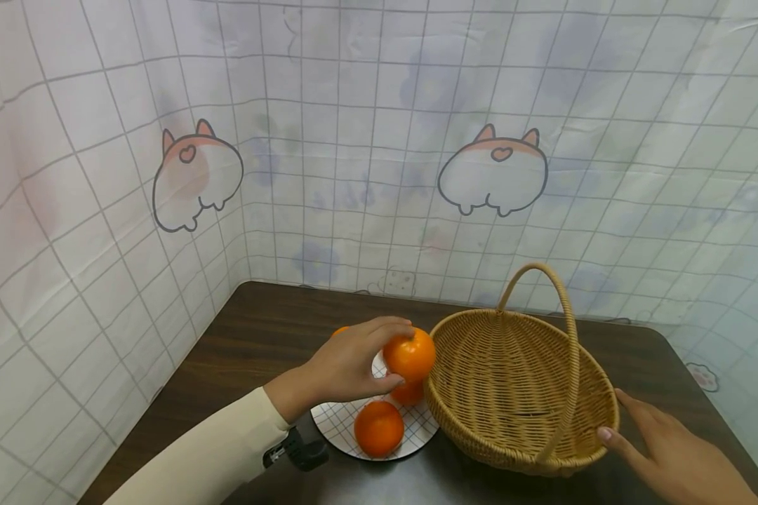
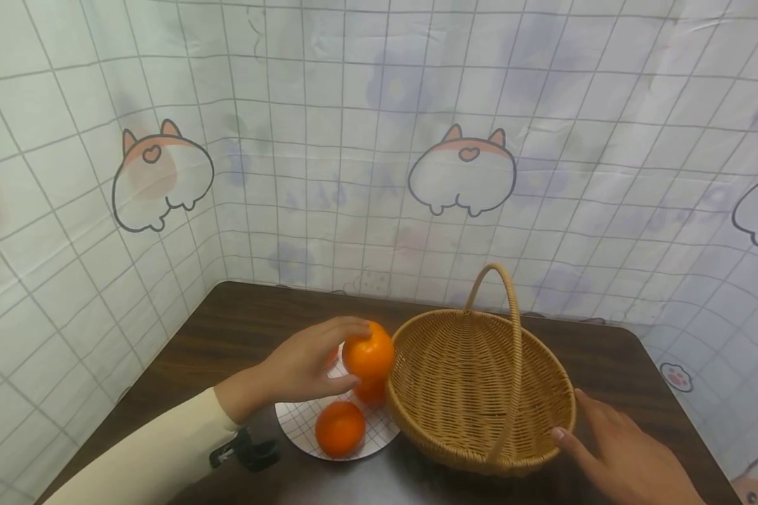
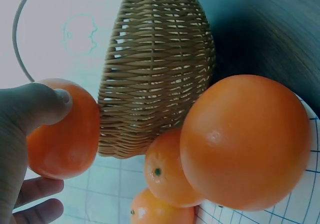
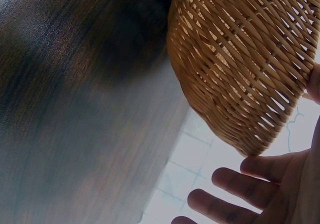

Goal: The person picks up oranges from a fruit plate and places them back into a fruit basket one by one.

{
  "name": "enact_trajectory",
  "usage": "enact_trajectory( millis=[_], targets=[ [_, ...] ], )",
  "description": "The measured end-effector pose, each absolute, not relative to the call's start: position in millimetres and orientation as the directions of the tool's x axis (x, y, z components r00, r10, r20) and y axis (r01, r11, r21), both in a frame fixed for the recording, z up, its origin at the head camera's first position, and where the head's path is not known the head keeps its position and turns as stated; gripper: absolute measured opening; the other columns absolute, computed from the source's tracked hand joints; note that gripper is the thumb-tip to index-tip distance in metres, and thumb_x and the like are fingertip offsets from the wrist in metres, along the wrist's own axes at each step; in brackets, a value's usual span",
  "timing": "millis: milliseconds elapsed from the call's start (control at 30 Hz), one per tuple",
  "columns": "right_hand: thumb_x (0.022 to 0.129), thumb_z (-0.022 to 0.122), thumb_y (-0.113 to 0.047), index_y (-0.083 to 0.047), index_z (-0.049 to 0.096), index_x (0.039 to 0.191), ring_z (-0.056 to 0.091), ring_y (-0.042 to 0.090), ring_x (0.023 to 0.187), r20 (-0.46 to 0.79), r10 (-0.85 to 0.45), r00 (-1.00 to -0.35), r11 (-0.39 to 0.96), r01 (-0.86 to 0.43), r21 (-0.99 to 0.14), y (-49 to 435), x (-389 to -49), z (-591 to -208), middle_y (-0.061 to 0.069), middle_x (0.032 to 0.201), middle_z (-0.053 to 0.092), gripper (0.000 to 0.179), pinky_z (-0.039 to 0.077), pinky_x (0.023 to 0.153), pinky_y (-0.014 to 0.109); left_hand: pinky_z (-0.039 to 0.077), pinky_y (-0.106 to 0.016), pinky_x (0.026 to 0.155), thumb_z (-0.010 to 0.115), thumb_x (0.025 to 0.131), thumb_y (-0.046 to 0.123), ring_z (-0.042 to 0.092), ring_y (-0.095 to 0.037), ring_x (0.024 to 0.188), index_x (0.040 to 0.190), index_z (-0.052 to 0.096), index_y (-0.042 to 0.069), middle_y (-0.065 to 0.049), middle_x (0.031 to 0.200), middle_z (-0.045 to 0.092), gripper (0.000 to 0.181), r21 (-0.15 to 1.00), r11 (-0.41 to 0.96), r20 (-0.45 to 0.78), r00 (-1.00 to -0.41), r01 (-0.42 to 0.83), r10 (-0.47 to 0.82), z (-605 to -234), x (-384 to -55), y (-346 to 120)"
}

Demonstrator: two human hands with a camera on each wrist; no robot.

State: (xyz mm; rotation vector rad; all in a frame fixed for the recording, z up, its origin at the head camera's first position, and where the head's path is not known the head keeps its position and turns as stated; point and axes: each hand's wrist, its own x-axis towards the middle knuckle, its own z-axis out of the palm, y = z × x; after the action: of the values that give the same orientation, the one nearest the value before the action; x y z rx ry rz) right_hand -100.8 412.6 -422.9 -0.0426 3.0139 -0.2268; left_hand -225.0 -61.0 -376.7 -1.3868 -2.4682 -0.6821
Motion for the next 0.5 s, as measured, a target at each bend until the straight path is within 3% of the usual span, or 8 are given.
enact_trajectory(
  millis=[500],
  targets=[
    [0.104,0.041,-0.063,0.013,0.029,0.153,0.048,0.068,0.114,-0.113,-0.039,-0.993,0.987,-0.021,-0.159,412.4,-99.5,-422.3,0.048,0.138,0.041,0.092,0.052,0.06,0.063,0.049,-0.036,0.105,0.084,0.087,0.031,0.054,-0.02,0.132,0.147,0.05,0.012,-0.003,0.149,0.052,0.072,0.3,0.41,0.419,-0.505,0.861,0.755,-370.3,-227.0,-43.1]
  ],
)
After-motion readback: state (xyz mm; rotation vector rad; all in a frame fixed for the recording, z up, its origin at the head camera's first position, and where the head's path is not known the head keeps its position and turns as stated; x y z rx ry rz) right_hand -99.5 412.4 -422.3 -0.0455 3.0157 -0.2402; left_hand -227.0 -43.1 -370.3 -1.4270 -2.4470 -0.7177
